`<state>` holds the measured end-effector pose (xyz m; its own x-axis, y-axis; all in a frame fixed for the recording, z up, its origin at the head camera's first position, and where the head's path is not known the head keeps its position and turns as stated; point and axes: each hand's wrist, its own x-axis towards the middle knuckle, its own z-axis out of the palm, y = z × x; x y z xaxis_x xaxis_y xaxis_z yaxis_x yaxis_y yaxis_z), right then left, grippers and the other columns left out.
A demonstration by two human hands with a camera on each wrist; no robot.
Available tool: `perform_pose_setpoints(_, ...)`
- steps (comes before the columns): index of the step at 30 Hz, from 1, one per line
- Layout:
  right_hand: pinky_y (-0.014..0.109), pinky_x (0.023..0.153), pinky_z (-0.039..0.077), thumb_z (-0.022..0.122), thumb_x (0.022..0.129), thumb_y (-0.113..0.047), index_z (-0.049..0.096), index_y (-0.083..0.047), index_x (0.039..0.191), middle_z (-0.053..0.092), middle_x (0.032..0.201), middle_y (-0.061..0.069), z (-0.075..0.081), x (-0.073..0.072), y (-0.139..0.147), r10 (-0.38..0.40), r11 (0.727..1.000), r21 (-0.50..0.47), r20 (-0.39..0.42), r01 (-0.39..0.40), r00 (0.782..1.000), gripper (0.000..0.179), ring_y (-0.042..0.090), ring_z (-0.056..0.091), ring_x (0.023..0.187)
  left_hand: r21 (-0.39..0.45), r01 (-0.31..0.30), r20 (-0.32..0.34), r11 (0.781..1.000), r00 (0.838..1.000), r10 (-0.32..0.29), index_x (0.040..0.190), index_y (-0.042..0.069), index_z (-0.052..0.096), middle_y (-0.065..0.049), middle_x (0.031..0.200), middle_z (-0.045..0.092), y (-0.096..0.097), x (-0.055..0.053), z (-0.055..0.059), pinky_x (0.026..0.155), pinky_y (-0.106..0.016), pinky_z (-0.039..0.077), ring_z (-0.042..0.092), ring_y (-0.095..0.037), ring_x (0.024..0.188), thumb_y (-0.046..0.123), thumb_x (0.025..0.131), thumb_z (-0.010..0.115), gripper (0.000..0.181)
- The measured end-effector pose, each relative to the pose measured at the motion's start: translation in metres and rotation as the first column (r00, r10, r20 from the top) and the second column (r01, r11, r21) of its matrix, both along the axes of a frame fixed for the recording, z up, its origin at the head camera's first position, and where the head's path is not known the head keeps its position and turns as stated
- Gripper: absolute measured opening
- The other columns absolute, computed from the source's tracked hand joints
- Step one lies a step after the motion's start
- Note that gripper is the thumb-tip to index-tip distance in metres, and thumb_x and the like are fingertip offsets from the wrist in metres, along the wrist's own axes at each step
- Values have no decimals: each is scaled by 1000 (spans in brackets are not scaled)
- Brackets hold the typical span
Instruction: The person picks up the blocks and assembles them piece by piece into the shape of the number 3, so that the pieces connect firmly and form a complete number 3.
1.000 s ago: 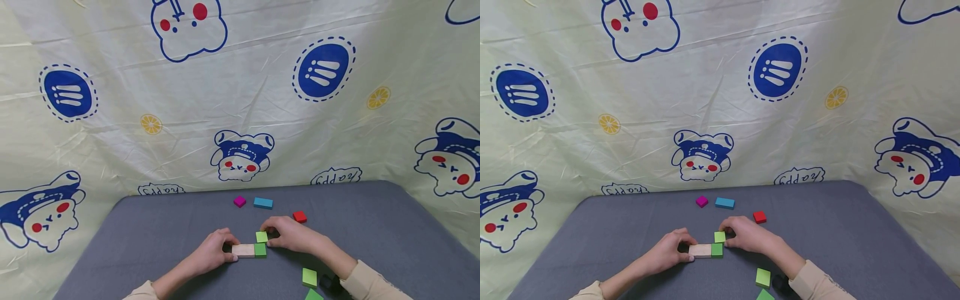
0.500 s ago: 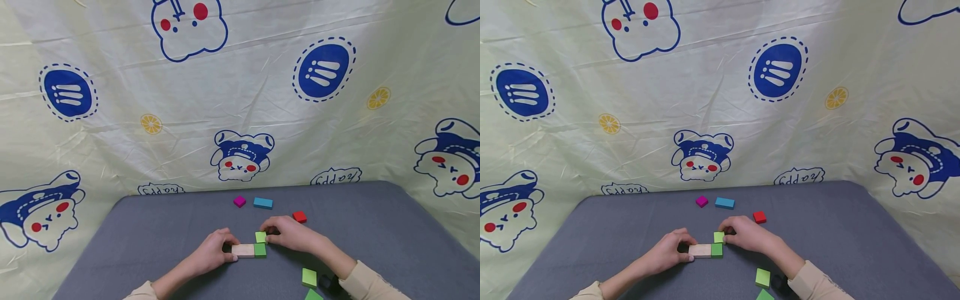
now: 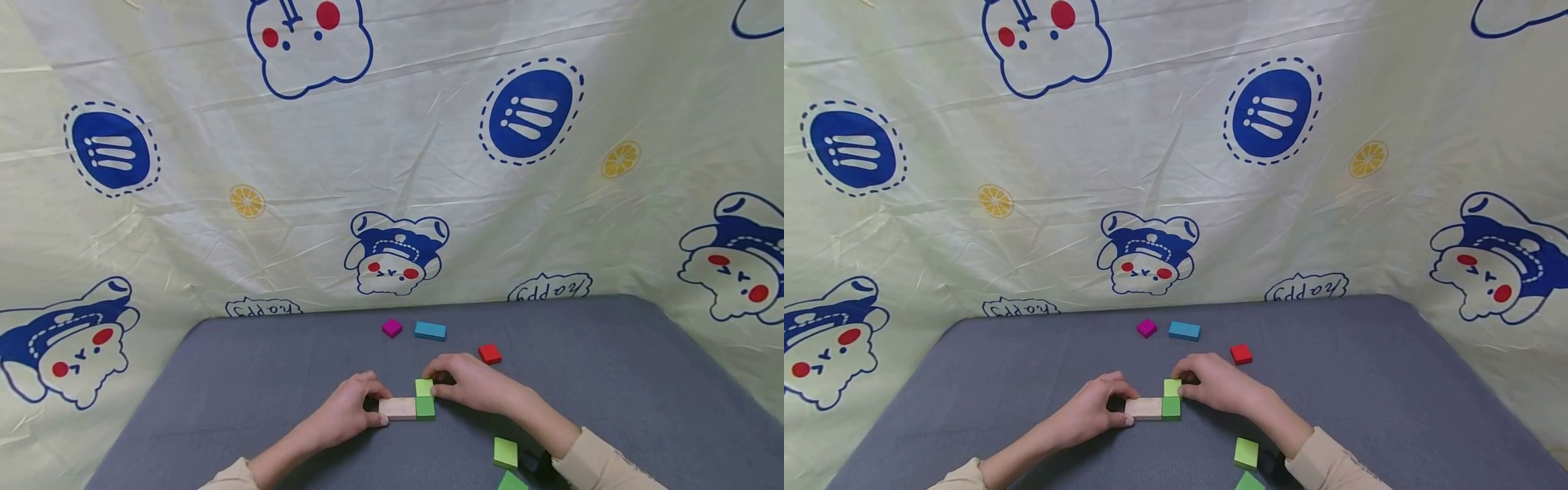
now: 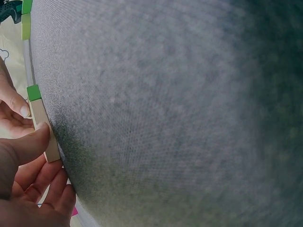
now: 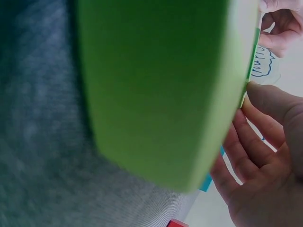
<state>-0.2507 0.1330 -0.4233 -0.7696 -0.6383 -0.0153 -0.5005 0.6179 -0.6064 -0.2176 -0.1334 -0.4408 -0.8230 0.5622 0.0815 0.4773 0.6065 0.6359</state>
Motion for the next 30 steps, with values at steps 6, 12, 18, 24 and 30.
perform_pose_setpoints(6, 36, 82, 49, 70, 92, -18, 70, -17, 111, 64, 101, -10, -2, 0, 0, 3, 1000, 4, -2, -3, 1000, 19, 9, 56, 91, 1, 2, 8, 1000, 1000, -2, 99, 14, 75, 12, 86, 54, 0, 0, 1, 77, -28, 41, 51, -9, 85, 13, 80, 81, 20)
perform_pose_setpoints(12, 36, 82, 49, 70, 92, -19, 70, -17, 112, 64, 101, -10, -3, -1, 0, 3, 1000, 4, -2, -3, 1000, 20, 8, 57, 91, 0, 1, 4, 1000, 1000, -1, 98, 13, 74, 12, 86, 54, 0, 0, 0, 78, -28, 42, 51, -9, 86, 12, 80, 81, 20)
perform_pose_setpoints(18, 36, 82, 49, 70, 92, -20, 70, -17, 112, 64, 101, -11, -3, -1, 0, 4, 1000, 5, -7, -4, 1000, 20, 8, 56, 91, -3, -8, 8, 1000, 1000, 8, 99, 13, 74, 12, 85, 54, 0, 0, 1, 78, -28, 42, 51, -8, 85, 12, 80, 81, 20)
perform_pose_setpoints(24, 36, 81, 49, 70, 92, -19, 70, -17, 112, 64, 101, -11, -4, -1, 0, 8, 1000, 0, -7, -8, 1000, 20, 7, 56, 90, -5, -11, 11, 1000, 1000, 11, 99, 13, 74, 13, 86, 54, 0, 1, 0, 78, -27, 42, 51, -8, 85, 13, 80, 81, 20)
perform_pose_setpoints(30, 36, 82, 49, 70, 92, -19, 70, -17, 112, 64, 101, -11, -2, 0, 0, 10, 1000, -8, -15, -10, 1000, 20, 7, 57, 91, -3, -9, 12, 1000, 1000, 9, 99, 14, 74, 13, 86, 54, 0, 1, -1, 78, -28, 41, 50, -8, 86, 13, 81, 81, 20)
